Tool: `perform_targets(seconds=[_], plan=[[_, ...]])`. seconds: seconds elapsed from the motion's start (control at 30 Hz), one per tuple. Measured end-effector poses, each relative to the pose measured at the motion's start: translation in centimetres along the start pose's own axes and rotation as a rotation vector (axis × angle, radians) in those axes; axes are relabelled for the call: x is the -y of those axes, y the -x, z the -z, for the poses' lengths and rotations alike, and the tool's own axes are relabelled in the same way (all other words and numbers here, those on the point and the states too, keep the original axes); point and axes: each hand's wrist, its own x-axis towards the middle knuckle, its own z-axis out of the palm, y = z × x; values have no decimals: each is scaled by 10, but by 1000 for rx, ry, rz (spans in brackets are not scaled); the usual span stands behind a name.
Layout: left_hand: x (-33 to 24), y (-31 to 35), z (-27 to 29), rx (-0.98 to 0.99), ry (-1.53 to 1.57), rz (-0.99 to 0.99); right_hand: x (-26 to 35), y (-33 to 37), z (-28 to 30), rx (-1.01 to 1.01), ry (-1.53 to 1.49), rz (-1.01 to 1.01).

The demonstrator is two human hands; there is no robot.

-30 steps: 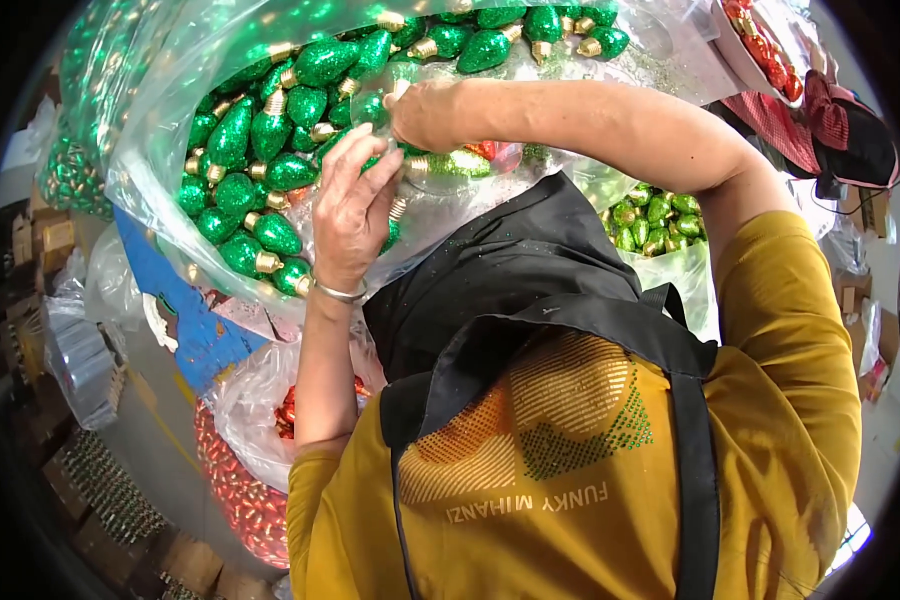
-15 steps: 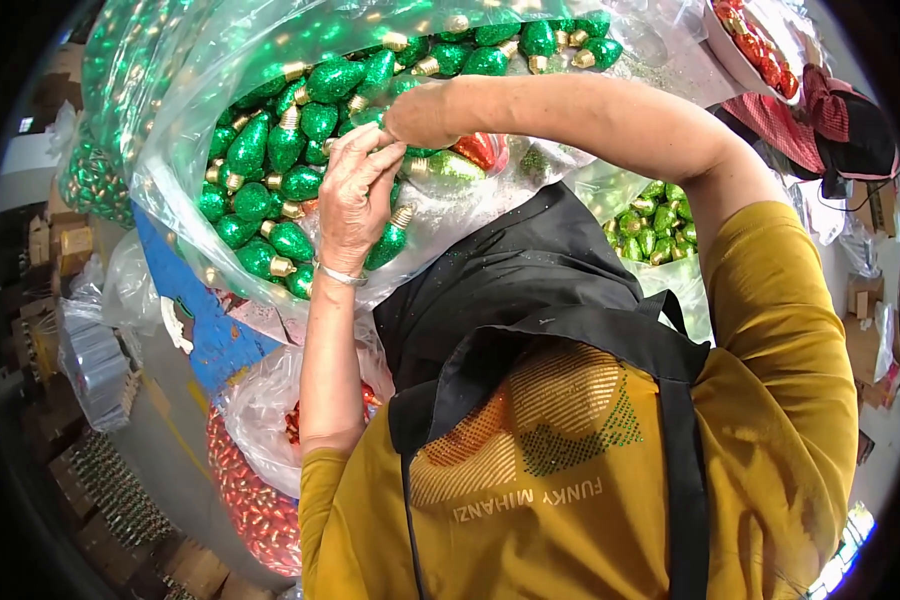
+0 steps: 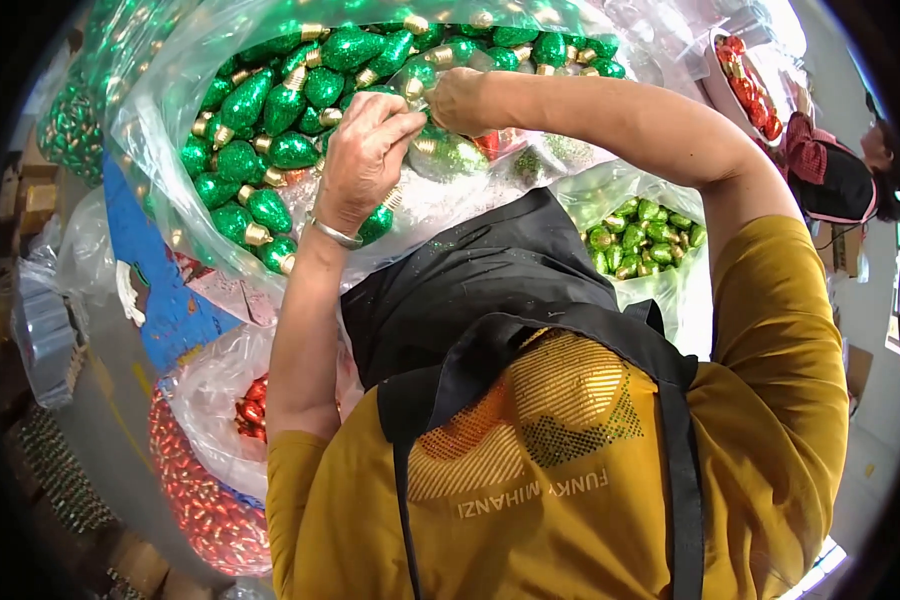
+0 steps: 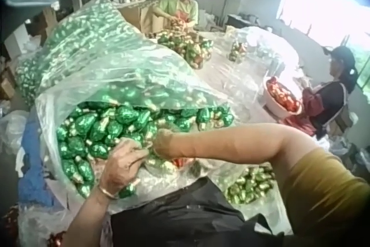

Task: Sorting and arranging colorful plastic ornaments into bags at a workstation.

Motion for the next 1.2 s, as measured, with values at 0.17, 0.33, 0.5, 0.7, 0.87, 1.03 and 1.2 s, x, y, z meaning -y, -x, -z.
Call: perform_targets(seconds=[0.17, 0.33, 0.5, 0.7, 0.87, 1.03, 1.2], plan=[[-1, -2, 0, 7, 19, -26, -10, 6, 4, 104, 69, 78], [0, -1, -3, -8, 22, -13, -7, 23, 24, 119, -54, 21], [0, -1, 10, 107, 66, -20, 14, 44, 53, 71, -157, -181], [-3, -14, 25, 317, 147, -29, 4, 29, 25, 191, -427, -150], [-7, -18, 24, 366, 90, -52, -10, -9, -58, 145, -566, -65], [-13, -2, 53, 487, 16, 146, 30, 192, -90, -670, -1034, -458], [-26, 16, 55, 512, -67, 112, 114, 246, -160, -825, -1344, -1177]])
